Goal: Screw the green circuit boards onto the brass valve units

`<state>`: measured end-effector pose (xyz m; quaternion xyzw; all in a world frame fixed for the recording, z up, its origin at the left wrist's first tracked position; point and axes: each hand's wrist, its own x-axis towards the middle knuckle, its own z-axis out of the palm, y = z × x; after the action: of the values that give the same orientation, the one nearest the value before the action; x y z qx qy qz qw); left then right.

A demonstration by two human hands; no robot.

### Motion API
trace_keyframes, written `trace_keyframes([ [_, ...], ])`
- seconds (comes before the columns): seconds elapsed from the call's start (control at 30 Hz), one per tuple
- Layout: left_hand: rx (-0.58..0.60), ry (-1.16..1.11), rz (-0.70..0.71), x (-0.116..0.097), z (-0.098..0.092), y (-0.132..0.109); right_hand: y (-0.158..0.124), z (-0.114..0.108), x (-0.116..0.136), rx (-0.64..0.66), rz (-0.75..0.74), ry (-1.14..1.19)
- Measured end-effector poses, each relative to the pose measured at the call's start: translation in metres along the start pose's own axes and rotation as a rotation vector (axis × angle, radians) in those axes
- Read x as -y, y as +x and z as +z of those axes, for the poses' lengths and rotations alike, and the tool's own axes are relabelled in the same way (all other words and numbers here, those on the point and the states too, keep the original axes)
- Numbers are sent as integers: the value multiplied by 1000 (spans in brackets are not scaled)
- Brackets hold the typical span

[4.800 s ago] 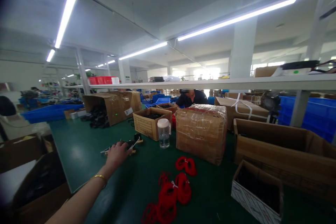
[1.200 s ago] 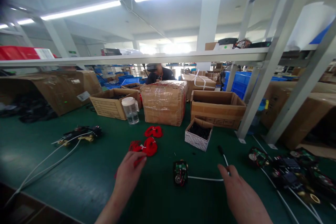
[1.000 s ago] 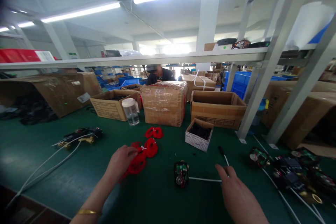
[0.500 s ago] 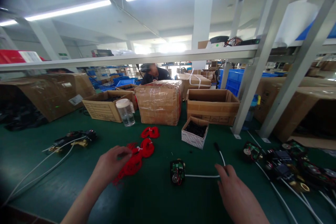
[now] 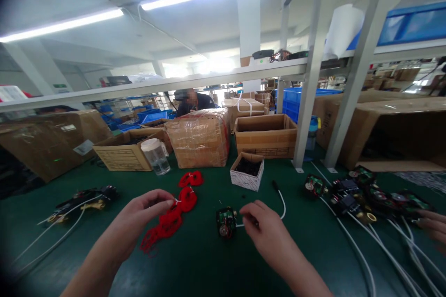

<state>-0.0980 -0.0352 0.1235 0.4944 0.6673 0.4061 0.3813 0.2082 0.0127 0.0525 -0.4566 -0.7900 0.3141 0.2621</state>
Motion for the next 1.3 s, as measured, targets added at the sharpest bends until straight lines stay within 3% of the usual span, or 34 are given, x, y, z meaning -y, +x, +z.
trace_keyframes([
  [0.2, 94, 73, 30, -10, 33, -2, 18, 18, 32, 31, -65, 391],
  [0.37, 164, 41, 65, -11, 62, -8, 22, 31, 22, 11, -81, 531],
  [0.53, 219, -7, 36, 0, 87, -8, 16, 26, 8, 74, -27, 642],
  [0.8, 215, 73, 36, 50, 113, 2, 5, 18, -6, 96, 48, 308],
  [0.97, 117, 207, 110, 62, 119, 4, 13, 25, -10, 58, 32, 172],
  [1.07, 95, 225, 212, 62, 116, 3, 15, 28, -11, 61, -11, 114],
  [1.13, 151, 202, 262, 63, 112, 3, 15, 30, -12, 17, -66, 30],
  [1.23, 242, 211, 281, 66, 104, 3, 14, 39, -16, -21, -203, -255],
  [1.3, 262, 260, 301, 71, 101, 4, 14, 47, -19, 32, -285, -409],
])
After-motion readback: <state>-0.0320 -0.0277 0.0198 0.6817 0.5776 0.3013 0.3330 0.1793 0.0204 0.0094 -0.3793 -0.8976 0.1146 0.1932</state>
